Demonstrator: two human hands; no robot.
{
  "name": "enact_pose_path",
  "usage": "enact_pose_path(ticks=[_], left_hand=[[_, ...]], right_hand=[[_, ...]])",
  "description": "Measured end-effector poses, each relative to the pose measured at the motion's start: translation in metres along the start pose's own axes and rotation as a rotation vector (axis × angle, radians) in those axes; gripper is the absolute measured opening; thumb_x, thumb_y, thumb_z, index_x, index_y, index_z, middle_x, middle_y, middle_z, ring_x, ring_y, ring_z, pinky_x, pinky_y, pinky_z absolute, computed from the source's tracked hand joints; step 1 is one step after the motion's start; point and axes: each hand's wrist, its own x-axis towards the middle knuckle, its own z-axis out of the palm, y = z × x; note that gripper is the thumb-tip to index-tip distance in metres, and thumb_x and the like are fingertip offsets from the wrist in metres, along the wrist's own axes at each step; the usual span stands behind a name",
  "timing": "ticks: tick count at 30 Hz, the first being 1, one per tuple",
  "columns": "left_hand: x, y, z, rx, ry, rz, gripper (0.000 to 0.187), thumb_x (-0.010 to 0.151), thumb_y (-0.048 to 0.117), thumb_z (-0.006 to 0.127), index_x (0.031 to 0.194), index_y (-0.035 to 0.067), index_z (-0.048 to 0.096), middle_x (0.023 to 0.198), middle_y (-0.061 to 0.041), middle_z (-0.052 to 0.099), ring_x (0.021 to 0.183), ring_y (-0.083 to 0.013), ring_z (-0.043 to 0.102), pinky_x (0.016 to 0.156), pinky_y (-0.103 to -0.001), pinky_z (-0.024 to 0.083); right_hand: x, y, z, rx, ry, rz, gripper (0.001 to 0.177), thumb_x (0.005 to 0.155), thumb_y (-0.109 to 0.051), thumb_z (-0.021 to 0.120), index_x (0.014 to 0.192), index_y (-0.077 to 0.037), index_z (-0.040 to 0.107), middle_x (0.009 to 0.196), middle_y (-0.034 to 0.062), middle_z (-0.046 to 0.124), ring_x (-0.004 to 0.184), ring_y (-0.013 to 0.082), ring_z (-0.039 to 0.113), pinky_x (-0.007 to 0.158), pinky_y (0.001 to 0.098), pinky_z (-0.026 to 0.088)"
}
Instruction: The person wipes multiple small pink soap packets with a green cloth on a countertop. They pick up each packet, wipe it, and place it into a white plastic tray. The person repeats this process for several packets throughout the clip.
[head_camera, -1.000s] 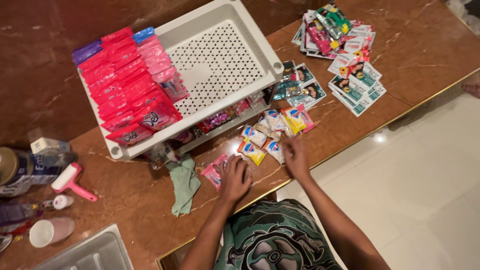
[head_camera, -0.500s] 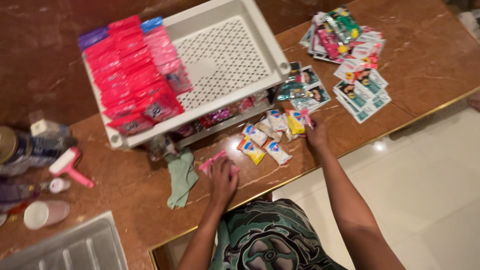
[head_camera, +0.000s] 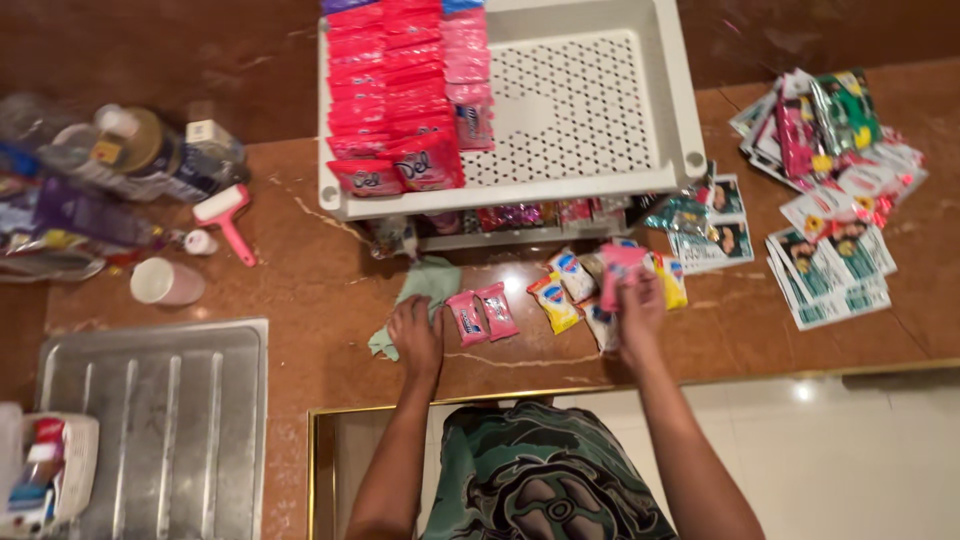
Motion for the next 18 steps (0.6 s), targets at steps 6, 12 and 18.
enact_pose_path(ticks=[6, 12, 18], left_hand=[[0.008, 0.016, -0.007, -0.66, 0.011, -0.501, 0.026, 0.108, 0.02, 0.047, 0.119, 0.004, 0.063, 0.108, -0.011, 0.067, 0.104, -0.0243, 0.062, 0.098, -0.04, 0.049], [-0.007, 0.086, -0.049, -0.994, 0.012, -0.489, 0.037, 0.106, 0.022, 0.037, 0.134, 0.003, 0.053, 0.121, -0.006, 0.064, 0.112, -0.0203, 0.06, 0.1, -0.038, 0.046], [-0.002, 0.169, -0.073, -0.857, -0.229, 0.156, 0.058, 0.107, 0.028, 0.041, 0.159, 0.003, 0.036, 0.167, -0.021, 0.036, 0.161, -0.033, 0.019, 0.13, -0.045, 0.012]], right_hand=[[-0.03, -0.014, 0.058, 0.322, -0.357, 0.245, 0.037, 0.093, 0.005, 0.062, 0.127, -0.006, 0.052, 0.11, 0.0087, 0.066, 0.098, 0.0163, 0.065, 0.084, 0.0274, 0.054], [-0.046, -0.037, 0.098, 0.343, -0.528, 0.342, 0.062, 0.092, 0.004, 0.06, 0.149, -0.006, 0.039, 0.141, 0.0132, 0.054, 0.123, 0.0206, 0.058, 0.109, 0.0353, 0.046], [-0.073, -0.012, 0.123, 0.172, -0.704, 0.195, 0.061, 0.103, -0.02, 0.047, 0.159, -0.005, 0.03, 0.162, 0.0097, 0.039, 0.146, 0.0224, 0.043, 0.119, 0.0359, 0.036]])
